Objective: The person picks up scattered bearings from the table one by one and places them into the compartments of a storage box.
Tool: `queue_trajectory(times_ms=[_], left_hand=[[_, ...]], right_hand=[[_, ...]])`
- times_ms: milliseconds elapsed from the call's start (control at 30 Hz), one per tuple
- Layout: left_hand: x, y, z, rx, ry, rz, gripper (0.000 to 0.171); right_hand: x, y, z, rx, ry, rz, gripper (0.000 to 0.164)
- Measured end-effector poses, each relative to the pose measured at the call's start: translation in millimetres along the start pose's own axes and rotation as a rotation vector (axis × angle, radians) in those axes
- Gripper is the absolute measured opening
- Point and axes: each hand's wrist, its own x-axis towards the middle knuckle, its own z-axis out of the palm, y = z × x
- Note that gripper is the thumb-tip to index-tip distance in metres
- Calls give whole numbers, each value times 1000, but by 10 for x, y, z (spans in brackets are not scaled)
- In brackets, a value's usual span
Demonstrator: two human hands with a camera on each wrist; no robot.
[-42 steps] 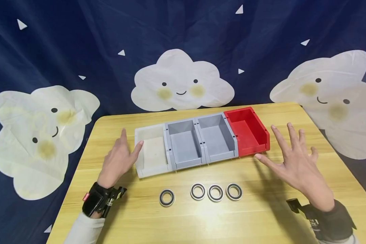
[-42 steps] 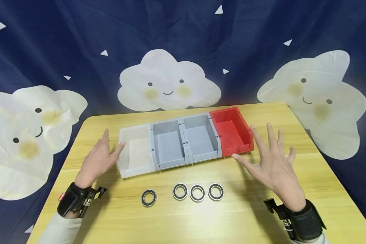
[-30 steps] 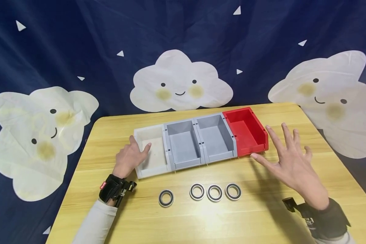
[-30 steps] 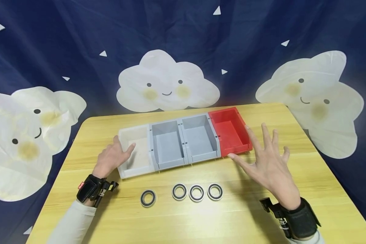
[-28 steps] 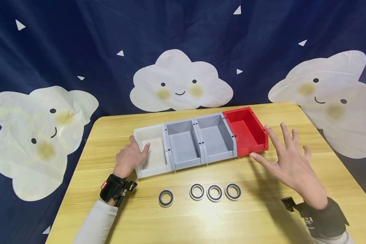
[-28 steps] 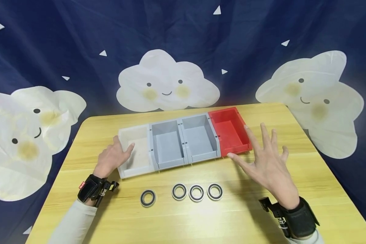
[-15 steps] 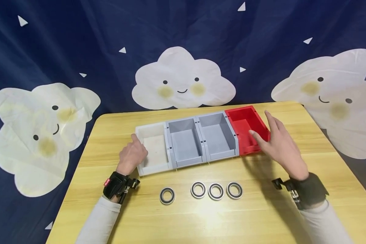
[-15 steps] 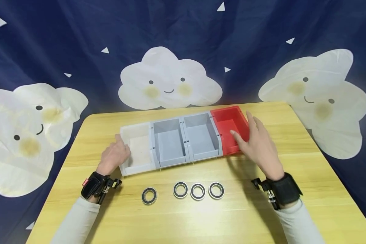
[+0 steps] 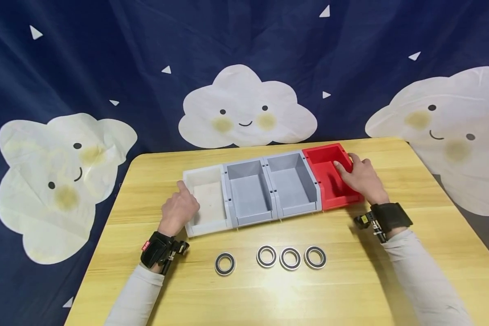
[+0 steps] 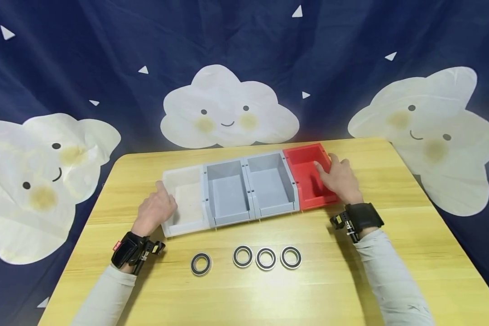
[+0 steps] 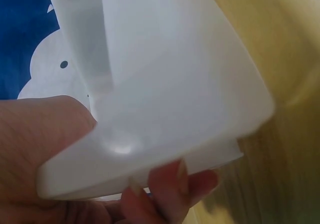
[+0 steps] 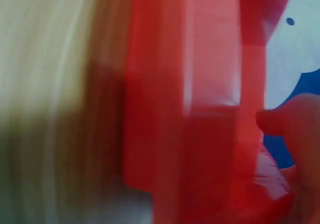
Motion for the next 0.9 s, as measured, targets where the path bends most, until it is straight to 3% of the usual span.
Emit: queue_trajectory(times_ms=[267, 633, 900], left_hand=[[1, 23, 26, 2, -1, -15, 44], [24, 17, 3, 8, -6, -15, 41], [56, -20, -23, 1, -36, 16, 48]], right_hand=[[35, 69, 117, 22, 97, -38, 48], [-63, 59, 100, 27, 71, -8, 47], [-234, 58, 129, 27, 103, 4, 46]])
